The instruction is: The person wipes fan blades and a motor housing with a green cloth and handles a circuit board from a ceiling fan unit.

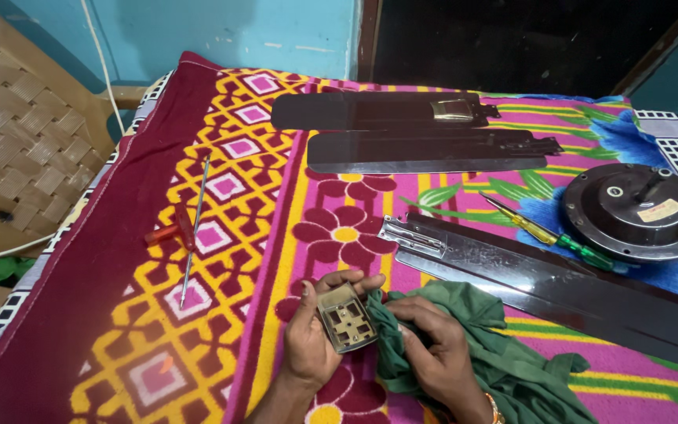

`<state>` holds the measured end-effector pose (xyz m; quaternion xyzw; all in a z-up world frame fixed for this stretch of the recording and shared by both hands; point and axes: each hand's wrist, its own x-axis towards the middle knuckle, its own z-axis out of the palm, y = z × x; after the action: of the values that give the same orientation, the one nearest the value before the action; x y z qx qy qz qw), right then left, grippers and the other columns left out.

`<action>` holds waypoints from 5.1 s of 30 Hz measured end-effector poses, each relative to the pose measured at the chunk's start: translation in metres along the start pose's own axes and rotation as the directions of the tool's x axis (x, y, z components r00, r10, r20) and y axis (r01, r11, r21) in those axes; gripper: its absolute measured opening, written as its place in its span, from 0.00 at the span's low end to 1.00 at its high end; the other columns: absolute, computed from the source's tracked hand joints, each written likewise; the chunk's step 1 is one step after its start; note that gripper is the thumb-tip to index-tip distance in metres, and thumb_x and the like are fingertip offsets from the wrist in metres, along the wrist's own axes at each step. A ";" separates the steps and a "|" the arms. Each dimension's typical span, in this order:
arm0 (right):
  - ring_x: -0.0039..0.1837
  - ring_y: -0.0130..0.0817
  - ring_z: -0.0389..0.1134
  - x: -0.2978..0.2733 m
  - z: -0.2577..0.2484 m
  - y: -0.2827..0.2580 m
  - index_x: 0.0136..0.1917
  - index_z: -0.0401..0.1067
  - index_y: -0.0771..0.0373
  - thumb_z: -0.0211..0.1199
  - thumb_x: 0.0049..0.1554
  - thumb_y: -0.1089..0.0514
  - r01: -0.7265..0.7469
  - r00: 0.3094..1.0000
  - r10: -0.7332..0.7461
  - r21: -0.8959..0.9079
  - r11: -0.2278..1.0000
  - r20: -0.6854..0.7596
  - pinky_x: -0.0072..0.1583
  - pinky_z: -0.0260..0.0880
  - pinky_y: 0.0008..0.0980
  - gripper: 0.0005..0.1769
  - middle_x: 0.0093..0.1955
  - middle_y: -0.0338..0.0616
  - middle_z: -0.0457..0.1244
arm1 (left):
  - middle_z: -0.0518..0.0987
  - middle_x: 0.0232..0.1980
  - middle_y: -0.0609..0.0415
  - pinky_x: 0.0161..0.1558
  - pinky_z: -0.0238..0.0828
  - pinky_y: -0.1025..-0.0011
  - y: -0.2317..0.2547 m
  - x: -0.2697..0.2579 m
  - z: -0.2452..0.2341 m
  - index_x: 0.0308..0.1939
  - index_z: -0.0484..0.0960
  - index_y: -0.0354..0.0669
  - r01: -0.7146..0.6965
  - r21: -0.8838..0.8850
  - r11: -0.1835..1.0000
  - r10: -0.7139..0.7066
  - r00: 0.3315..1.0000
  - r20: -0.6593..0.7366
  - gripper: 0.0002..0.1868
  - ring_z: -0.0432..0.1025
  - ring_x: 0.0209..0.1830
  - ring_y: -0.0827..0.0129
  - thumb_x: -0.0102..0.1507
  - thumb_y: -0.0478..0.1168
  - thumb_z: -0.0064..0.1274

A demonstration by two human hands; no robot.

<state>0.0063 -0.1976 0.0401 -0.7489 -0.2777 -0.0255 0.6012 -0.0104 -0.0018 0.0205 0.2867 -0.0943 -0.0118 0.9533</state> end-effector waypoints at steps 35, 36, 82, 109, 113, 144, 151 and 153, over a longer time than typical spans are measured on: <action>0.57 0.43 0.76 0.067 -0.017 -0.030 0.54 0.80 0.65 0.65 0.59 0.56 -0.007 0.564 0.212 -0.253 0.968 0.798 0.57 0.72 0.39 0.13 0.51 0.50 0.73 | 0.80 0.37 0.50 0.31 0.77 0.71 0.017 0.015 -0.017 0.50 0.80 0.36 0.132 0.119 0.984 -0.038 0.808 -0.588 0.24 0.75 0.30 0.70 0.72 0.52 0.35; 0.56 0.44 0.76 0.075 -0.015 -0.037 0.52 0.80 0.67 0.66 0.59 0.57 -0.032 0.566 0.191 -0.210 0.977 0.802 0.56 0.72 0.39 0.12 0.50 0.51 0.73 | 0.80 0.38 0.50 0.32 0.76 0.71 0.015 0.016 -0.018 0.50 0.80 0.35 0.126 0.117 0.985 -0.032 0.804 -0.594 0.24 0.75 0.31 0.70 0.72 0.51 0.35; 0.55 0.58 0.67 0.061 -0.180 0.123 0.49 0.80 0.62 0.70 0.53 0.60 -0.375 0.877 -0.155 -0.851 0.368 -0.454 0.58 0.68 0.51 0.10 0.50 0.59 0.65 | 0.74 0.65 0.31 0.68 0.66 0.57 -0.026 0.015 -0.073 0.68 0.65 0.28 0.033 0.107 0.994 -0.005 0.969 -0.248 0.32 0.71 0.66 0.50 0.57 0.23 0.37; 0.60 0.59 0.65 0.054 -0.174 0.126 0.48 0.83 0.53 0.71 0.58 0.54 -0.497 0.824 -0.131 -0.815 0.299 -0.551 0.60 0.66 0.55 0.05 0.52 0.57 0.65 | 0.79 0.55 0.32 0.60 0.75 0.49 0.007 0.001 -0.043 0.57 0.70 0.32 0.047 0.005 0.999 -0.043 0.946 -0.320 0.21 0.76 0.59 0.43 0.60 0.26 0.35; 0.62 0.57 0.66 0.057 -0.178 0.128 0.49 0.83 0.53 0.71 0.58 0.54 -0.447 0.836 -0.169 -0.825 0.345 -0.523 0.63 0.67 0.54 0.06 0.51 0.55 0.66 | 0.79 0.55 0.33 0.59 0.75 0.49 0.011 0.010 -0.031 0.57 0.70 0.35 0.061 0.025 0.998 -0.048 0.928 -0.368 0.21 0.76 0.58 0.45 0.61 0.28 0.36; 0.55 0.53 0.69 0.067 -0.168 0.114 0.51 0.82 0.53 0.67 0.56 0.56 -0.539 0.787 -0.050 -0.725 0.428 -0.615 0.56 0.68 0.50 0.09 0.52 0.52 0.67 | 0.76 0.63 0.33 0.75 0.70 0.49 0.087 0.217 0.019 0.67 0.71 0.39 -0.565 0.024 0.824 0.554 0.815 0.173 0.28 0.73 0.67 0.42 0.63 0.24 0.34; 0.54 0.53 0.69 0.065 -0.171 0.111 0.50 0.83 0.54 0.69 0.54 0.58 -0.524 0.783 -0.070 -0.717 0.460 -0.618 0.56 0.69 0.50 0.10 0.53 0.52 0.66 | 0.77 0.60 0.34 0.69 0.74 0.48 0.115 0.198 -0.001 0.66 0.71 0.38 -0.495 0.063 0.866 0.471 0.852 0.228 0.27 0.75 0.65 0.44 0.63 0.25 0.35; 0.54 0.54 0.69 0.067 -0.168 0.111 0.50 0.83 0.54 0.69 0.54 0.58 -0.507 0.786 -0.090 -0.720 0.474 -0.612 0.56 0.69 0.50 0.09 0.53 0.52 0.65 | 0.77 0.60 0.34 0.71 0.75 0.49 0.119 0.185 -0.009 0.64 0.71 0.37 -0.456 0.201 0.867 0.411 0.882 0.229 0.25 0.75 0.65 0.44 0.63 0.25 0.36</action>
<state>0.1622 -0.3391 0.0135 -0.9288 0.0671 -0.3057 0.1984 0.1690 0.0883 0.1099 0.3733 -0.2424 0.1898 0.8752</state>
